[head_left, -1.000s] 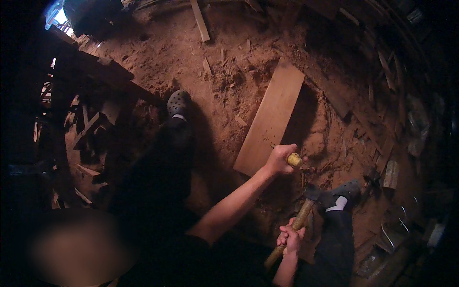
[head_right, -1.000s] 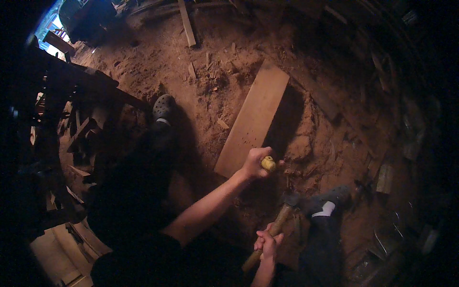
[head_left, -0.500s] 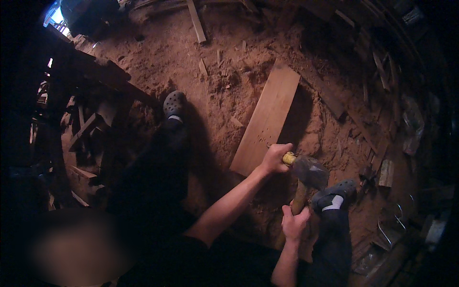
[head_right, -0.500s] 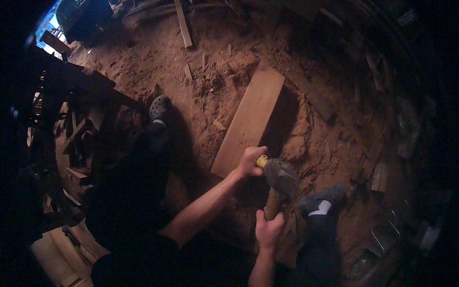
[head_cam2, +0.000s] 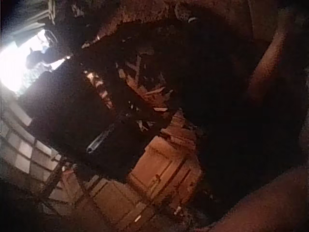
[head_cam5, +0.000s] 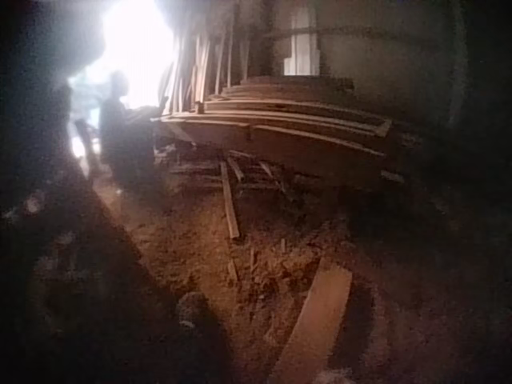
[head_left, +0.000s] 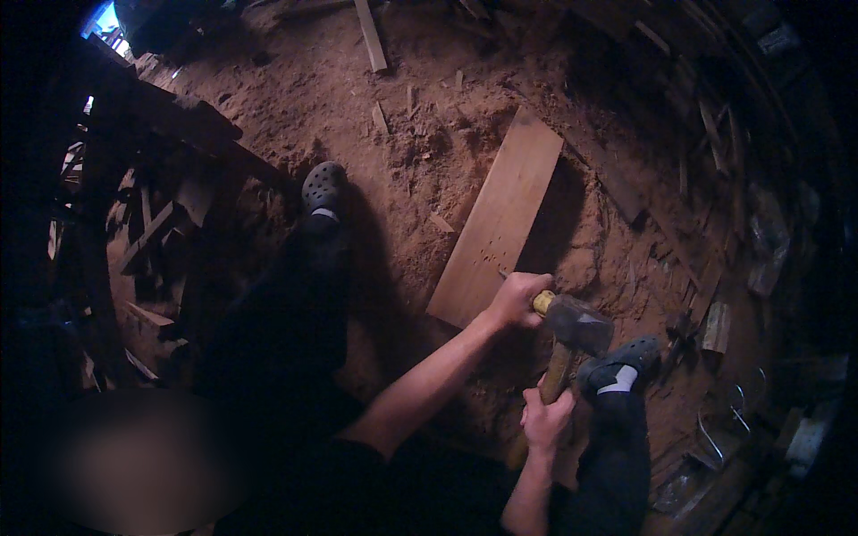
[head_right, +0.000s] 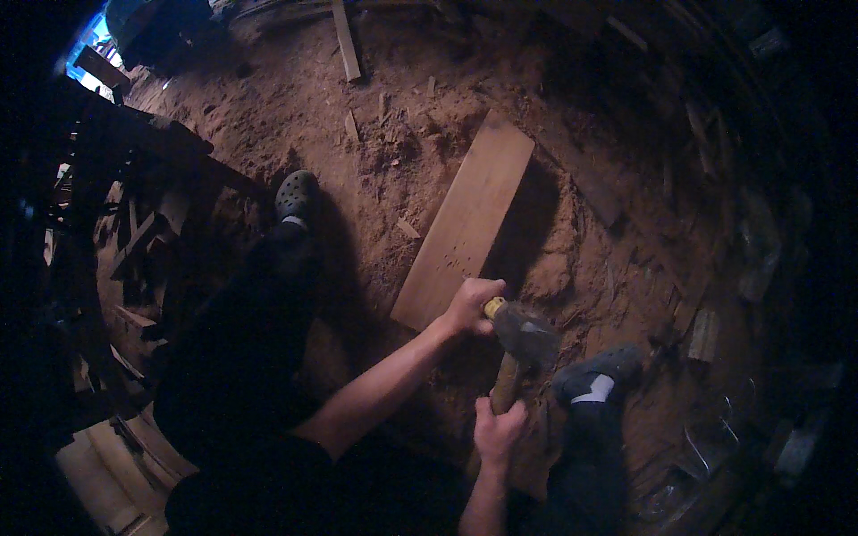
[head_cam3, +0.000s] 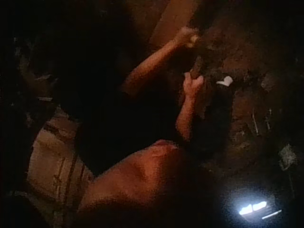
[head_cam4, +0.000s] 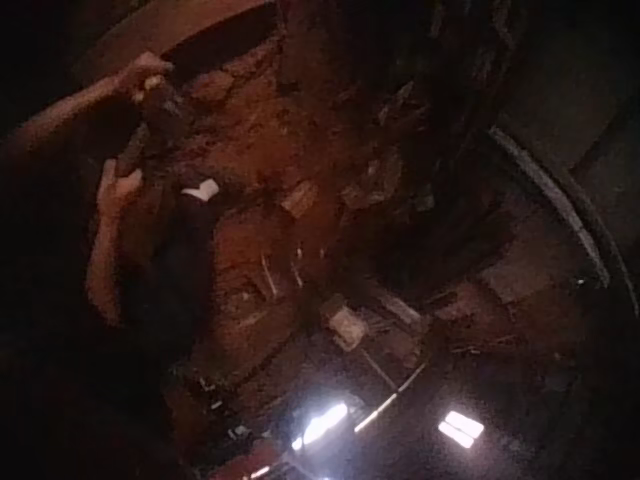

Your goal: The person uses a chisel and hammer to carve a rectangular wooden plank placed on the floor. They repeatedly strike the chisel to remove wood chips and shape the plank.

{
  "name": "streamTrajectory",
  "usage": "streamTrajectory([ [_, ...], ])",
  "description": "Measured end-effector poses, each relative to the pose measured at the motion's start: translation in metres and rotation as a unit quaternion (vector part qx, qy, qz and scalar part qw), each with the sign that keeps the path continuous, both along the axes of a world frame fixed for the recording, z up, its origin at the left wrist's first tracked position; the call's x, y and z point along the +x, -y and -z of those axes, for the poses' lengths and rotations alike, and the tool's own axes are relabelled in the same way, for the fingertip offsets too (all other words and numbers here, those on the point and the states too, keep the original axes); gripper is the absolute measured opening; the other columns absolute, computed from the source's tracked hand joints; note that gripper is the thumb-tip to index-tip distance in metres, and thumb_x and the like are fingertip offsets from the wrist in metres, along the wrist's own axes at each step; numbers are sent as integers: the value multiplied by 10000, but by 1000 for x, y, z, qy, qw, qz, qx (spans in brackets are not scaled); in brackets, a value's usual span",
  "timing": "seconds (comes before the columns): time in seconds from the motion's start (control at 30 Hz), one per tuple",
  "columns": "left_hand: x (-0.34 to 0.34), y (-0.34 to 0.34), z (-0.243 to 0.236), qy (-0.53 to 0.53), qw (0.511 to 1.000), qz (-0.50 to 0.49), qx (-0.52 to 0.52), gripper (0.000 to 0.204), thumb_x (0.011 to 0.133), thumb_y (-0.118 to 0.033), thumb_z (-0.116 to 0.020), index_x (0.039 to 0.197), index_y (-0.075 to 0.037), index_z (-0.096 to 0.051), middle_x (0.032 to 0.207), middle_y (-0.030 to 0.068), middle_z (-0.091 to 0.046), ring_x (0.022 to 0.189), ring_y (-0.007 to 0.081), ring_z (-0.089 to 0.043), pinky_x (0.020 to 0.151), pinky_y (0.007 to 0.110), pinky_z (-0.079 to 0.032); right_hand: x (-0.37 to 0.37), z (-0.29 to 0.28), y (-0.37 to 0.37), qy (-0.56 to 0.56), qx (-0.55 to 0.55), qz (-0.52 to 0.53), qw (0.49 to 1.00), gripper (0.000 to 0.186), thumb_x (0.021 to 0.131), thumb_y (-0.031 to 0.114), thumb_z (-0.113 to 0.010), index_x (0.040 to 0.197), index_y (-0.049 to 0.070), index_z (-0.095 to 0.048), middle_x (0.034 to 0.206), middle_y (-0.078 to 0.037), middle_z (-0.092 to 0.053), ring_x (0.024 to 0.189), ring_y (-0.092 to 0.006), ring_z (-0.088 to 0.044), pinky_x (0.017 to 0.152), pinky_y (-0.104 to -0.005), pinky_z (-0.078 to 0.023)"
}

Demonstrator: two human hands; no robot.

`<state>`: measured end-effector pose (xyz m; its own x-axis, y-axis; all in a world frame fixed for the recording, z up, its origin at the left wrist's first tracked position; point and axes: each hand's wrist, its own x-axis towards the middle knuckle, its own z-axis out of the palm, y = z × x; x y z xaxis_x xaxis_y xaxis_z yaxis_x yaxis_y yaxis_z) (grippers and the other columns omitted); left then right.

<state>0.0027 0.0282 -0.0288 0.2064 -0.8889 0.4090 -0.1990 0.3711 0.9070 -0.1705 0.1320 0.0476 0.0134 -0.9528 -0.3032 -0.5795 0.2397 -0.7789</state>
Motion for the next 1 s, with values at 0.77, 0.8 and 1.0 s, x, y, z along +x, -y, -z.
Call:
streamTrajectory([
  [0.77,6,-3,3,-8,997,-49,56,281,541,-183,-610,669,-32,-410,571,175,-446,553,373,-476,483,394,-379,20,-50,10,177,-17,78,981,214,697,2,-587,881,10,-478,665,-54,-489,421,-99,-435,389,-244,-372],
  [0.8,6,-3,7,0,997,-52,49,293,533,-192,-612,670,-32,-409,573,176,-444,556,375,-475,483,396,-378,22,-55,9,181,-20,83,980,224,693,11,-592,890,1,-487,685,-59,-500,452,-119,-461,428,-263,-402],
  [1.0,2,3,6,25,999,-17,-21,349,474,-222,-625,679,-35,-414,581,176,-438,574,377,-485,487,407,-377,19,-27,6,-106,-65,11,992,288,658,82,-618,905,-35,-529,765,-78,-555,728,-247,-546,722,-356,-447],
])
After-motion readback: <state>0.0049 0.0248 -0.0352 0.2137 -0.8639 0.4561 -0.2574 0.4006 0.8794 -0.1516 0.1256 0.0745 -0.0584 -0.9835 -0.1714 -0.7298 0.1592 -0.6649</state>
